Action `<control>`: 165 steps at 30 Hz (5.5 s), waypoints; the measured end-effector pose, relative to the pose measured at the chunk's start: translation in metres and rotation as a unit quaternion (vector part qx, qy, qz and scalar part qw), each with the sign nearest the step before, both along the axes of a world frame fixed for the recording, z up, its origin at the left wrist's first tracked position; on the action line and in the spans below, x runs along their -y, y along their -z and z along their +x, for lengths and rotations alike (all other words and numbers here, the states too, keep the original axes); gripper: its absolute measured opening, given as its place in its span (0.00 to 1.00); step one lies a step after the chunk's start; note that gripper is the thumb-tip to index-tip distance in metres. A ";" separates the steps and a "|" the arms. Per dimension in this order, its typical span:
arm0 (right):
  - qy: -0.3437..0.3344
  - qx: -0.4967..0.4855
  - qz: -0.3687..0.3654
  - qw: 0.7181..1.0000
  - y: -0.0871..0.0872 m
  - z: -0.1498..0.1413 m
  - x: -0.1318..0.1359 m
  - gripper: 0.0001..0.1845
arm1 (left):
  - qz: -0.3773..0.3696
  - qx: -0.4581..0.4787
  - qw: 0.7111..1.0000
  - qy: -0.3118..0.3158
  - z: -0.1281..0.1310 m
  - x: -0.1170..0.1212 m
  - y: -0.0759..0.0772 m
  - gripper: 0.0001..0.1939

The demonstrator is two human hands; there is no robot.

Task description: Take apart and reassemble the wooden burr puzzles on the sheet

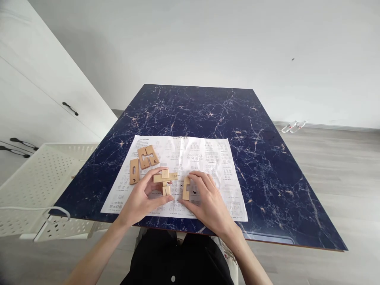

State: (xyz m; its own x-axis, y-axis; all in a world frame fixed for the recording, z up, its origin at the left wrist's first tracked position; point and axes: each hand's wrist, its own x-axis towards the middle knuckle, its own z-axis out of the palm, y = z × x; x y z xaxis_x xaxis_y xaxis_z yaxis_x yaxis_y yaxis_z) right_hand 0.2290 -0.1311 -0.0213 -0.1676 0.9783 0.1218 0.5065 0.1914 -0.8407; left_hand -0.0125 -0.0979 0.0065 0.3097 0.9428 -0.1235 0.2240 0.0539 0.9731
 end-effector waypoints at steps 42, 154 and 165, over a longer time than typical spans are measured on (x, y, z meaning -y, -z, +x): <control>-0.169 -0.413 -0.330 0.832 -0.037 -0.004 0.001 0.23 | 0.198 -0.010 0.979 0.054 0.006 0.002 0.004 0.36; 0.309 0.253 0.060 0.915 -0.005 0.110 -0.082 0.26 | 0.355 -0.322 0.876 -0.061 -0.060 -0.035 0.016 0.35; 0.318 0.273 0.046 0.907 0.000 0.105 -0.080 0.19 | 0.248 -0.350 0.902 -0.046 -0.096 -0.040 0.022 0.48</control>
State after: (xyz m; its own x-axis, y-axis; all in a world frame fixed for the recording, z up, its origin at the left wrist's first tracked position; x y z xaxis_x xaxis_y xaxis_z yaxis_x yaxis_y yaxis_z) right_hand 0.3343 -0.0511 -0.0210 0.3677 0.8877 0.2771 0.8746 -0.2288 -0.4275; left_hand -0.1088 -0.0581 -0.0155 0.2369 0.9536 0.1860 0.8096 -0.2996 0.5047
